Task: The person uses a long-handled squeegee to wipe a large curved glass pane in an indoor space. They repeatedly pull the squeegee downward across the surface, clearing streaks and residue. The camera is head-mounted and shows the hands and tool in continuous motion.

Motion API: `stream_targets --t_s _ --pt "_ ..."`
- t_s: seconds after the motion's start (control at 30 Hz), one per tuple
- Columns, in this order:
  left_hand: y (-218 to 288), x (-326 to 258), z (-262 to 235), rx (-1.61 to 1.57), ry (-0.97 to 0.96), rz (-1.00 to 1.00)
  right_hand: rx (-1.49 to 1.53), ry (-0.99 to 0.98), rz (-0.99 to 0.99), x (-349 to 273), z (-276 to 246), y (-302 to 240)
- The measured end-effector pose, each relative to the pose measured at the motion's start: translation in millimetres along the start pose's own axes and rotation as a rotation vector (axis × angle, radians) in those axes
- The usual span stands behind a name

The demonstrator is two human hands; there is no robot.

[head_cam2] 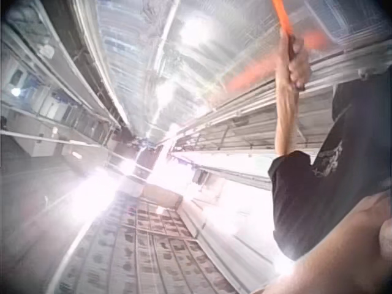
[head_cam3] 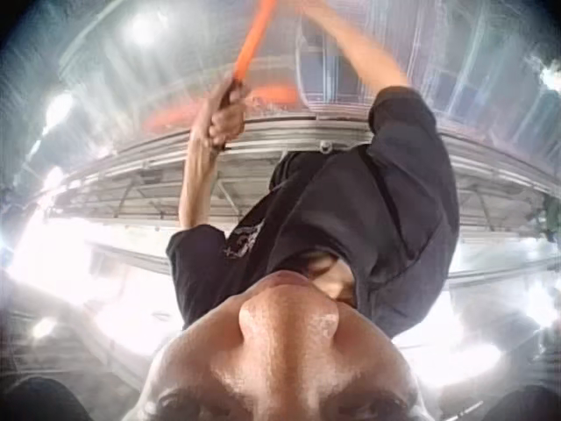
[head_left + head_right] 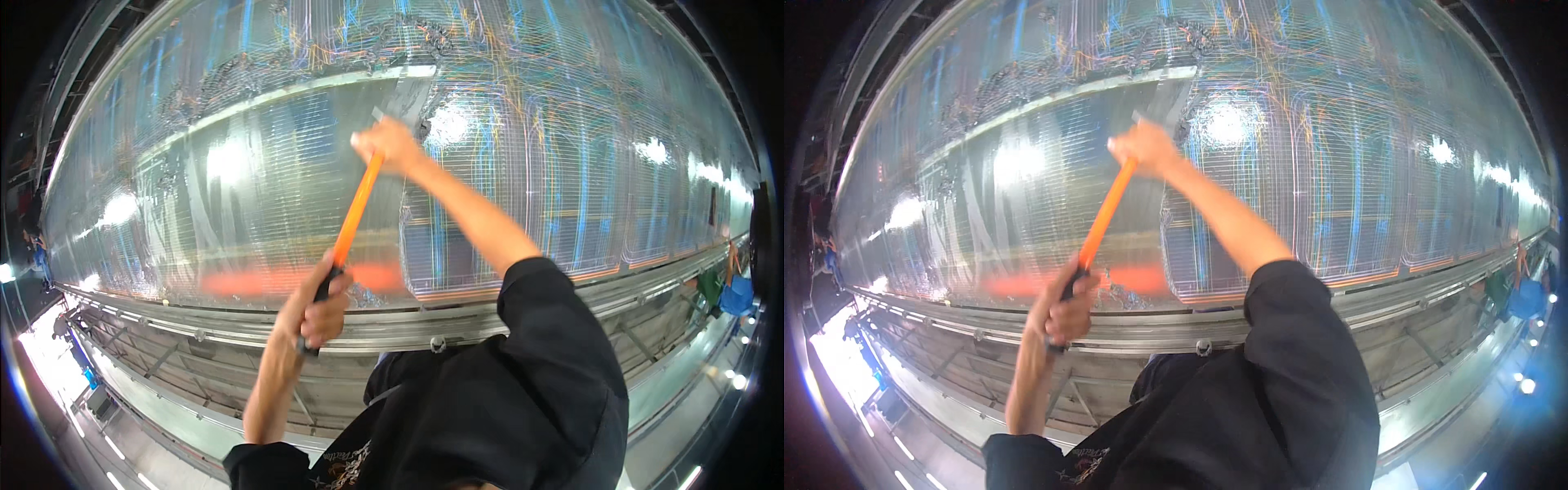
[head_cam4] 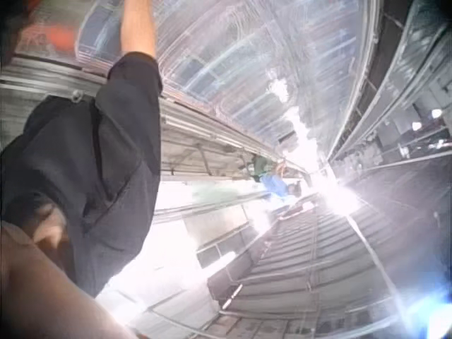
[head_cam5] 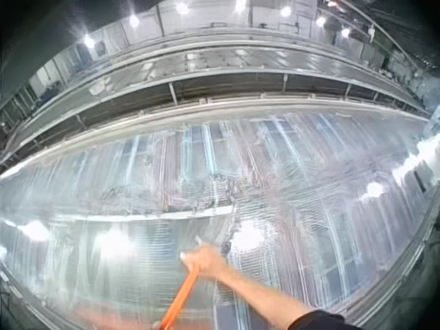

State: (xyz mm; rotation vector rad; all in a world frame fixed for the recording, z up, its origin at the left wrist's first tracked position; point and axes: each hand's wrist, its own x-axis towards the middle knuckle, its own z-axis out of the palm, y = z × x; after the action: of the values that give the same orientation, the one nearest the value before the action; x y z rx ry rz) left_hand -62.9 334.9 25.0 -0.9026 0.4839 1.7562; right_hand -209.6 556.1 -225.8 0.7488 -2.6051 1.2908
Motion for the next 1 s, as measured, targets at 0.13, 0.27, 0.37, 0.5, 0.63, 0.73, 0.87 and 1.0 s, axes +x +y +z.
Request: stream_targets --t_s 0.13,0.27,0.37,0.5,0.63,0.73,0.87,1.0 --pt "-122.2 -95.0 -95.1 -0.139 0.037 -0.093 0.060 -0.051 -0.100 -95.0 68.4 -138.9" --pt "-218.9 -157.0 -139.9 -0.069 0.100 -0.190 0.076 -0.039 -0.043 -215.2 109.1 -229.3" --pt "-251.0 -159.8 -135.7 0.116 0.257 -0.302 0.083 0.064 0.024 -272.7 110.9 -251.6" --pt "-283.8 -143.0 -114.4 0.280 0.428 -0.310 0.060 0.070 0.065 -314.4 79.6 -249.8" --pt "-253.1 -137.5 -87.2 0.323 0.345 -0.269 0.093 0.102 0.067 -298.6 68.1 -230.7" --pt "-205.9 -139.0 -65.9 0.124 0.323 -0.391 0.113 0.143 0.032 -265.2 72.9 -217.7" --pt "-129.9 -131.1 -22.4 0.215 0.374 -0.452 0.146 0.229 0.032 -215.3 77.6 -191.5" --pt "-67.2 -109.6 27.6 0.233 0.485 -0.508 0.138 0.347 0.058 -167.9 77.2 -157.7"
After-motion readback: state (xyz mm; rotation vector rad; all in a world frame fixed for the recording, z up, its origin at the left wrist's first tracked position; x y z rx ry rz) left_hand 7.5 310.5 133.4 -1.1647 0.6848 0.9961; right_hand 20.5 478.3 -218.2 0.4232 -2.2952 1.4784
